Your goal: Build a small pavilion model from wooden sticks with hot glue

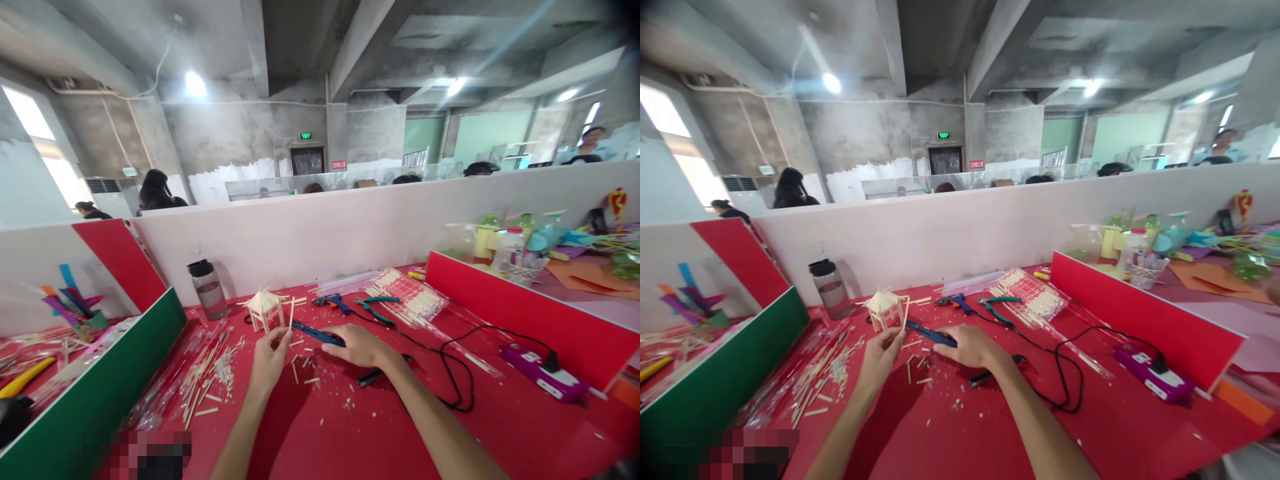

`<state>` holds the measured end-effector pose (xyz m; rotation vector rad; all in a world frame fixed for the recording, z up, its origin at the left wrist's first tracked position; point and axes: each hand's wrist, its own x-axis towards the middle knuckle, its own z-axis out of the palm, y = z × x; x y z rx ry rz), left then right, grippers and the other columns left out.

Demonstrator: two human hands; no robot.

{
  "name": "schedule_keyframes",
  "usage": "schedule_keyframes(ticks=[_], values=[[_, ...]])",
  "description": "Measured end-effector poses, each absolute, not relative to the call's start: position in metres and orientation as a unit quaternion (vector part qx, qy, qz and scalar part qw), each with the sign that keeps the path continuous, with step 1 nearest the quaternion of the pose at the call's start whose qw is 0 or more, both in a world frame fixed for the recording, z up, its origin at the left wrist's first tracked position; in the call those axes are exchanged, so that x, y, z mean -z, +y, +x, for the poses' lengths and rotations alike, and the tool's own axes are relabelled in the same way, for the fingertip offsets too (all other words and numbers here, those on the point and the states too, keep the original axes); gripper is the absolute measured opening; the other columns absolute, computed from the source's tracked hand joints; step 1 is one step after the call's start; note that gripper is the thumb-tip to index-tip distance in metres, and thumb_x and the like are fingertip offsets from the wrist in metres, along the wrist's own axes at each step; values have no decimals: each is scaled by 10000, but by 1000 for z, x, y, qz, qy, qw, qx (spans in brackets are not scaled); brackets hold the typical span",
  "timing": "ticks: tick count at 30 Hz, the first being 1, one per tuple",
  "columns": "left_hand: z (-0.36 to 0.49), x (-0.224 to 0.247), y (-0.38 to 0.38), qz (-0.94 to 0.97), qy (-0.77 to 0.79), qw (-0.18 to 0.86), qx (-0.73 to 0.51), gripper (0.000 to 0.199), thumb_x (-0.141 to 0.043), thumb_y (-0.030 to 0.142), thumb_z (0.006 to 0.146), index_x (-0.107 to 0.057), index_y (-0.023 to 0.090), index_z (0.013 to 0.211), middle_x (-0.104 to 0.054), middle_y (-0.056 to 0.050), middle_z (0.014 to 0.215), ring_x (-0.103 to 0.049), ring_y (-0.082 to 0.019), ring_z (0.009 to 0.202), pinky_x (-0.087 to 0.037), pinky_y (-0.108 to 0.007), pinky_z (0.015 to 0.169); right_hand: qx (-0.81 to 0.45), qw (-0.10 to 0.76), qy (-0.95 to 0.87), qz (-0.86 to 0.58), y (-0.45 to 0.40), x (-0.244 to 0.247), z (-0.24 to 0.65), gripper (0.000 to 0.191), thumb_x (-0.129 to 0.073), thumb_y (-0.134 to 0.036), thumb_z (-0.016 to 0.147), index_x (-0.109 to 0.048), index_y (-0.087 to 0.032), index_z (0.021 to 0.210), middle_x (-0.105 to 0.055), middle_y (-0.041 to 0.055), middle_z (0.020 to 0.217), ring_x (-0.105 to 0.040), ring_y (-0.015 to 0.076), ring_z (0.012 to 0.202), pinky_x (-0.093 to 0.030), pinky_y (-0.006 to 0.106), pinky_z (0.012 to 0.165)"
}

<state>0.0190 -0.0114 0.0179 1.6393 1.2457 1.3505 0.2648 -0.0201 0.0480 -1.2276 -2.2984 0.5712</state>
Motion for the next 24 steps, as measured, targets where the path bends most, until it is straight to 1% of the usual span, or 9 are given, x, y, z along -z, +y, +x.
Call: schedule_keyframes(ticks=[3, 8, 15, 20, 24], values=[[19, -17, -10, 639, 482, 315, -510, 443, -605, 528, 821, -713, 109, 915, -515, 28, 572, -380, -93, 490, -289, -205, 465, -211, 229, -837, -449, -21, -49, 264, 553, -518, -586, 901, -622, -231, 1311, -679, 95, 1265, -650, 282, 1122, -460, 351, 968], [20, -15, -9, 657, 497, 303, -479, 411, -600, 512, 817, -718, 118, 825, -566, 5, 596, -374, -93, 483, -286, -212, 467, -212, 222, -842, -444, -25, -54, 262, 521, -536, -545, 899, -622, -253, 1321, -682, 91, 1262, -651, 282, 1122, -465, 343, 953], [21, -17, -10, 664, 500, 308, -464, 418, -590, 517, 806, -718, 119, 797, -564, 7, 592, -382, -104, 500, -297, -224, 496, -212, 187, -841, -462, -28, -61, 261, 480, -540, -512, 895, -661, -250, 1279, -731, 94, 1161, -679, 293, 1050, -482, 325, 877], [20, -20, -11, 666, 505, 307, -455, 434, -589, 526, 789, -725, 115, 779, -553, 9, 578, -385, -111, 517, -305, -234, 521, -205, 186, -843, -462, -27, -61, 262, 450, -550, -505, 889, -679, -272, 1252, -752, 75, 1108, -695, 278, 1008, -485, 300, 834], [21, -22, -12, 665, 510, 302, -454, 431, -596, 528, 763, -725, 117, 743, -553, 6, 566, -401, -120, 527, -309, -241, 532, -202, 186, -840, -469, -28, -61, 261, 445, -562, -499, 882, -691, -270, 1240, -754, 81, 1097, -700, 279, 994, -483, 291, 815]])
